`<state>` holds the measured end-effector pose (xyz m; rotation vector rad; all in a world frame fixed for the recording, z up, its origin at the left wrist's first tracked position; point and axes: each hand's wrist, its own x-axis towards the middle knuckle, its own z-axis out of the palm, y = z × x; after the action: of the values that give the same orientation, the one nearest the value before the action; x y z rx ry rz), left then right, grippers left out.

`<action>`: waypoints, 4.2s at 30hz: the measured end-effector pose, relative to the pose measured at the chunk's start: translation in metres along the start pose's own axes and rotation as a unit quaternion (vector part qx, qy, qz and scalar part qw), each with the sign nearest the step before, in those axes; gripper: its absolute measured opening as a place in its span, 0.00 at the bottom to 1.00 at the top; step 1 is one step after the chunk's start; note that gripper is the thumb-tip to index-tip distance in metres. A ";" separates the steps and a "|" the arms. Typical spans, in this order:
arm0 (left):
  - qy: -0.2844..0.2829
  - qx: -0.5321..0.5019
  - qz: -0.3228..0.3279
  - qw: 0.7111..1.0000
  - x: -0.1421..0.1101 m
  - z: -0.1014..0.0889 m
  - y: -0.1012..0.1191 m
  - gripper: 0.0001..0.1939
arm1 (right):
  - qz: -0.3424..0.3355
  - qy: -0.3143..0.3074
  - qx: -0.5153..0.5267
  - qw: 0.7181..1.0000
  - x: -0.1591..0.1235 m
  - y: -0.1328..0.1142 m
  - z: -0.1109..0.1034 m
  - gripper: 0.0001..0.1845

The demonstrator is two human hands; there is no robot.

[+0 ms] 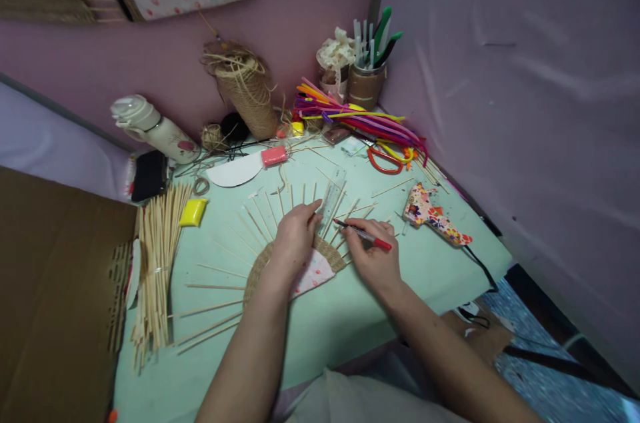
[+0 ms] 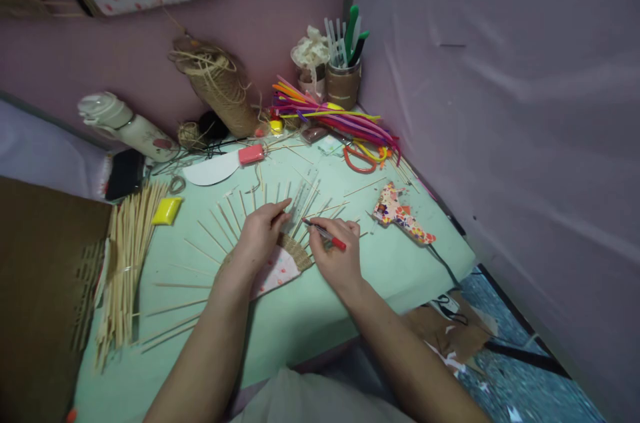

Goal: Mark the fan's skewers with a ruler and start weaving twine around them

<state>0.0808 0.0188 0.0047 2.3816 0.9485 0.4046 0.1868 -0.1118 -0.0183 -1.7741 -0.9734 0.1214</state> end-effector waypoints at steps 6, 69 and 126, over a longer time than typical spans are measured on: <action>-0.011 0.003 -0.003 1.000 0.000 0.001 0.000 0.18 | 0.006 -0.001 -0.002 1.000 0.000 -0.001 0.000 0.06; -0.015 0.009 0.009 1.000 0.000 0.002 -0.003 0.17 | 0.006 0.005 -0.030 1.000 0.017 0.001 0.004 0.05; -0.017 0.013 0.006 1.000 0.001 0.002 -0.002 0.17 | 0.011 -0.002 -0.043 0.999 0.016 0.001 0.003 0.06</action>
<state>0.0813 0.0193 0.0019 2.4107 0.9312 0.3570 0.1965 -0.0989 -0.0146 -1.8638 -0.9731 0.0984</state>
